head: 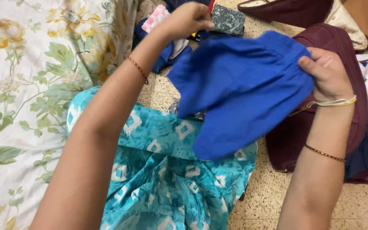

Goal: The person folds multiple pieces of clothing, including blue pants and a white patterned garment, on the floor before placing them into a suitcase.

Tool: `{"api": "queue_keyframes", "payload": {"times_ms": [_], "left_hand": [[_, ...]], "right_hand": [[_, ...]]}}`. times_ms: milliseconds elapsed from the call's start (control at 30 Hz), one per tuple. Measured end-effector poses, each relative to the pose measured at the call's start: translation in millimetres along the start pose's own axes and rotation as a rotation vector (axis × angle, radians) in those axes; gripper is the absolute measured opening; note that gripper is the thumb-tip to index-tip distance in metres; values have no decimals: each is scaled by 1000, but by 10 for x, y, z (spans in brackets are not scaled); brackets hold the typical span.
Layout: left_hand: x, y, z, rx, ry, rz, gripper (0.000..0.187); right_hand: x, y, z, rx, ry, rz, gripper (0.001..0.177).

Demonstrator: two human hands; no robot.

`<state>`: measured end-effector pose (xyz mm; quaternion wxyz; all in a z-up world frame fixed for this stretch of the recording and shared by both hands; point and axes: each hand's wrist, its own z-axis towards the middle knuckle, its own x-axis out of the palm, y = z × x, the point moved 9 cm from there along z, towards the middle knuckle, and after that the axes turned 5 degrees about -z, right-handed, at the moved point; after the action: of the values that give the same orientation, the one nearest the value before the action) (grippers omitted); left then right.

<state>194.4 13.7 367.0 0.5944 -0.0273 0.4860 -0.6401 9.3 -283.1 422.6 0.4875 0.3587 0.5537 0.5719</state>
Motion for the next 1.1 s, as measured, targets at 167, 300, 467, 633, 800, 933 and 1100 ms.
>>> {"api": "queue_keyframes", "payload": {"times_ms": [167,300,467,633,800,933,1100], "left_hand": [[856,591,-514,-217,12,-570,50],[2074,1024,-1316,-621,152,-162,108],[3392,1207,-2188,-1261,178,-1270,93],[2326,1566,-1514,-606,-470,-1137,36],[1125,1851,-1612,-684,-621,-998,56],[1567,1974,-2120,-1070,-472,-906,87],[2150,1726,-2271,-1195,-333,-1229,108]], "right_hand": [[-154,-16,-49,-20,-6,94,27],[-129,-39,53,-60,-6,156,33],[-59,39,50,-145,-2,208,35],[-123,46,-130,-256,-73,205,49],[-366,-562,-43,-212,-207,437,51],[-133,-870,292,-156,-159,490,51],[487,-754,701,-200,-113,501,56]]}}
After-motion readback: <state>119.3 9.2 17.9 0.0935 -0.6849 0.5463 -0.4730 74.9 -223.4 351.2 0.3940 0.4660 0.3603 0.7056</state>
